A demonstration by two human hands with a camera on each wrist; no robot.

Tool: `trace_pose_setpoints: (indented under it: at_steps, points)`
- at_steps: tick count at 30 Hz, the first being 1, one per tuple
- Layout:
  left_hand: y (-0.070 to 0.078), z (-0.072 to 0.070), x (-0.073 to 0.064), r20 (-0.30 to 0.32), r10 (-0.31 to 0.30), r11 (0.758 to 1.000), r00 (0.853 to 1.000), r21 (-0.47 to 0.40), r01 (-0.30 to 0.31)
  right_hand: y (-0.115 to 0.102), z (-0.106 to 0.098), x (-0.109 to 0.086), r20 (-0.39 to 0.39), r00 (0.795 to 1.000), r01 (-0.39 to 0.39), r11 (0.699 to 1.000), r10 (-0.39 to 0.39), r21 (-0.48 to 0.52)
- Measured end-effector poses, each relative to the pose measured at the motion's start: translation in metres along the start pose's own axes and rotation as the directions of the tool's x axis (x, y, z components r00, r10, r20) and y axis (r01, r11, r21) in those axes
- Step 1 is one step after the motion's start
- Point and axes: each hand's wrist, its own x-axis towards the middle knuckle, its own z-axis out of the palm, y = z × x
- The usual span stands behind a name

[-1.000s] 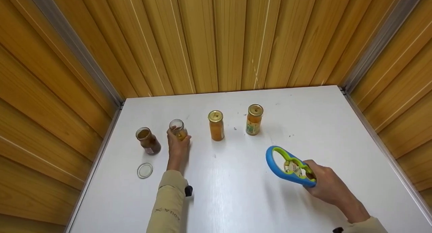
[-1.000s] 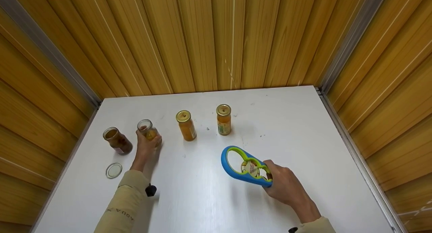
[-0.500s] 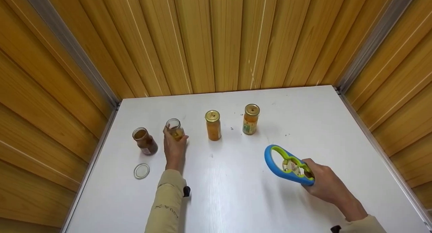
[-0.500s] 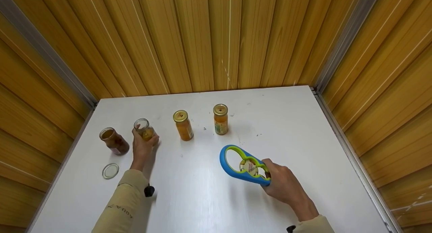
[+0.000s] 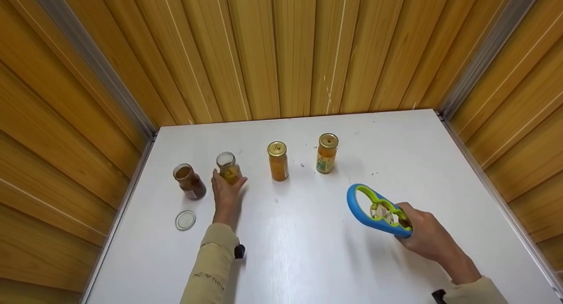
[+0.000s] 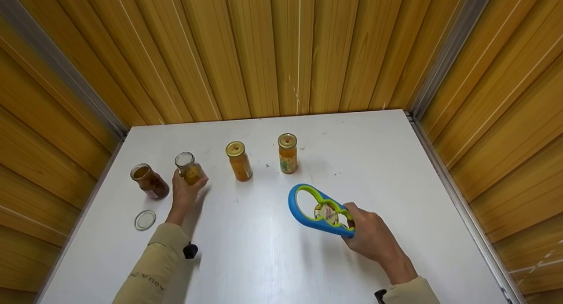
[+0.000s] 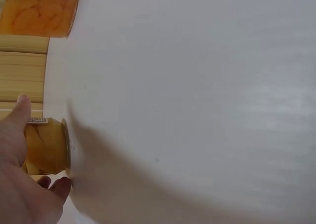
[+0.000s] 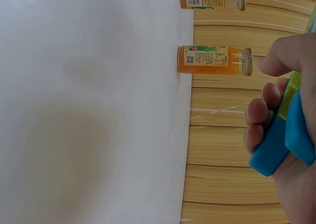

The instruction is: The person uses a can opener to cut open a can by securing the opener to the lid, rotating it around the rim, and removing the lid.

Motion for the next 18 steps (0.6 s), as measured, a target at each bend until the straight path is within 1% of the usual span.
trace_pose_setpoints:
  at_steps: [1, 4, 8, 10, 15, 18]
  points:
    - [0.001, -0.001, -0.002, 0.018, -0.002, 1.000, 1.000, 0.016, 0.002, 0.000, 0.000, 0.001, -0.003, 1.000, 0.002, 1.000, -0.002, -0.001]
    - [0.002, -0.004, -0.008, 0.044, 0.020, 0.998, 0.999, 0.064, -0.023, -0.001, 0.000, 0.003, -0.021, 1.000, 0.022, 1.000, -0.022, -0.004]
    - [0.002, -0.008, -0.015, 0.050, 0.053, 0.992, 0.997, 0.110, -0.058, -0.001, 0.002, 0.006, -0.046, 0.997, 0.061, 0.998, -0.062, -0.009]
    - [0.002, -0.010, -0.018, 0.059, 0.050, 0.990, 0.997, 0.126, -0.057, -0.002, 0.003, 0.007, -0.046, 0.997, 0.068, 0.998, -0.068, -0.008]
    - [0.002, -0.014, -0.031, 0.096, 0.023, 0.992, 0.995, 0.118, -0.035, -0.005, 0.003, 0.008, -0.026, 0.998, 0.049, 0.999, -0.049, -0.007]
    - [0.003, -0.015, -0.040, 0.116, 0.036, 0.994, 0.993, 0.101, -0.048, -0.008, 0.004, 0.008, -0.020, 0.999, 0.039, 0.999, -0.039, -0.004]
